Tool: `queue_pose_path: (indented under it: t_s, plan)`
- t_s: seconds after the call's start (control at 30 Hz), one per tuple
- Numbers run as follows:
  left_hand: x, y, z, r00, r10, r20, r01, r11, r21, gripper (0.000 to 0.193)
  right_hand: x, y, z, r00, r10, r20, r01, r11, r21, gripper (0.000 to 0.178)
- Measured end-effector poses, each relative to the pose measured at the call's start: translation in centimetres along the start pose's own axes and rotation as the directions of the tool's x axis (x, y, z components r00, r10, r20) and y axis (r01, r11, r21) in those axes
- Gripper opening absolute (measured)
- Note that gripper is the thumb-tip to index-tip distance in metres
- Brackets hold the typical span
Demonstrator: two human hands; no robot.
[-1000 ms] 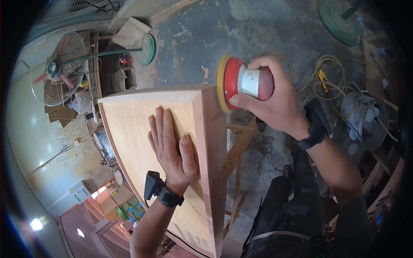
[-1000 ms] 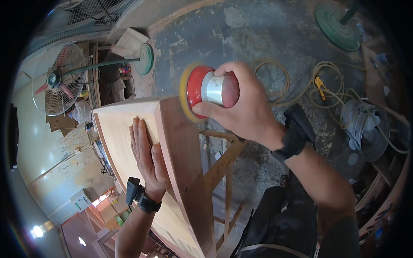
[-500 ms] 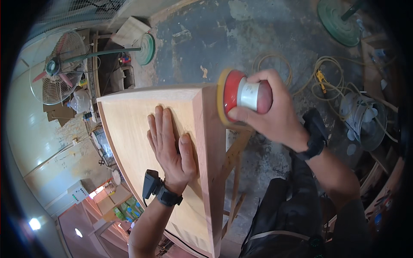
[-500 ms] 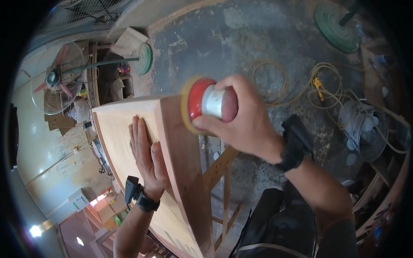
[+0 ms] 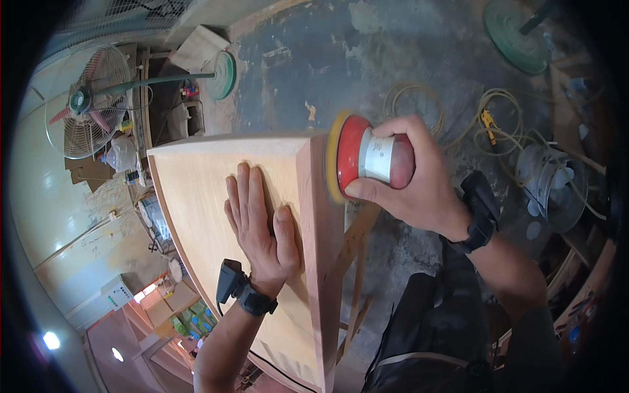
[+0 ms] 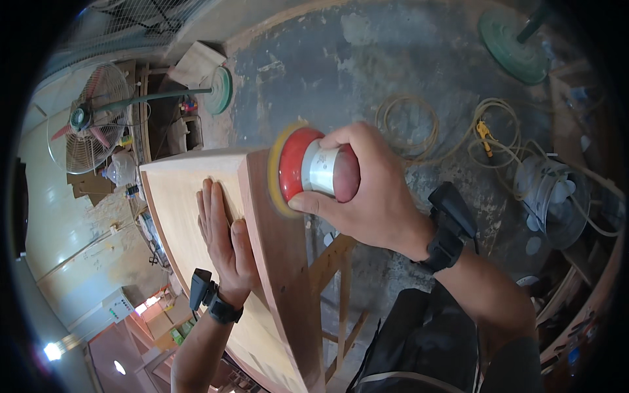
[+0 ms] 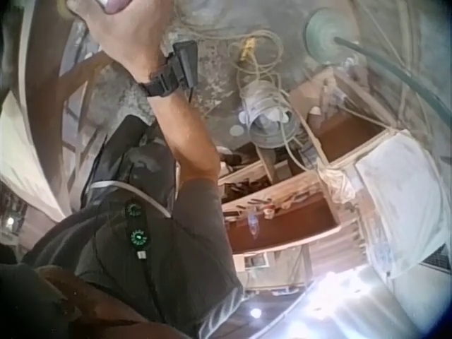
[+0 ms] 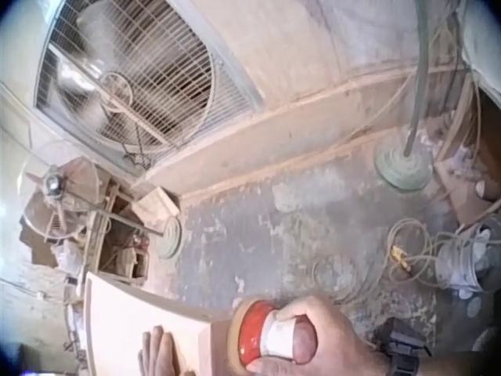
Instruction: The person is using an electric orbital sander to smooth the surface and edges of a large curved wooden furniture panel.
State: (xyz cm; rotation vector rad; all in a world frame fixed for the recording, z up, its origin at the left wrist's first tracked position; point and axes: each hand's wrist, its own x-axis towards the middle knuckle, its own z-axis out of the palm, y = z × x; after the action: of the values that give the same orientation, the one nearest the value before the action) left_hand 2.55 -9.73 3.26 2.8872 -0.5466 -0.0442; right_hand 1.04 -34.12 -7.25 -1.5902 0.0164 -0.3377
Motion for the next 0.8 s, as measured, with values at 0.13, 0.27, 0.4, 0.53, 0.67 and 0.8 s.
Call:
queue_pose_path:
  t_s: [0.13,0.27,0.4,0.53,0.67,0.8]
  plan:
    - [0.1,0.0,0.2,1.0,0.008,-0.008,-0.009,1.0,-0.02,0.067,0.5,0.5,-0.5,0.994,0.106,-0.005,-0.106,0.994,0.013,0.064]
    - [0.1,0.0,0.2,1.0,0.012,-0.001,-0.012,1.0,-0.012,0.067,-0.1,-0.4,0.1,0.999,-0.052,0.001,0.052,0.999,-0.01,0.065]
    - [0.1,0.1,0.2,1.0,0.007,-0.006,-0.008,1.0,-0.016,0.068,1.6,-0.2,-0.5,1.0,-0.001,0.001,0.001,1.0,0.016,0.068]
    - [0.0,0.0,0.1,1.0,-0.006,0.0,0.006,1.0,0.01,0.067,-0.5,-0.5,0.0,0.996,-0.065,0.055,0.063,0.997,0.037,0.066]
    - [0.2,0.1,0.4,1.0,0.017,-0.006,-0.017,1.0,0.004,0.067,-5.2,-2.4,0.4,0.99,-0.094,0.101,0.091,0.995,0.035,0.068]
    - [0.0,0.0,0.3,1.0,0.01,-0.007,-0.01,1.0,-0.007,0.067,-3.8,-1.8,0.4,0.991,-0.119,0.068,0.116,0.993,0.037,0.068]
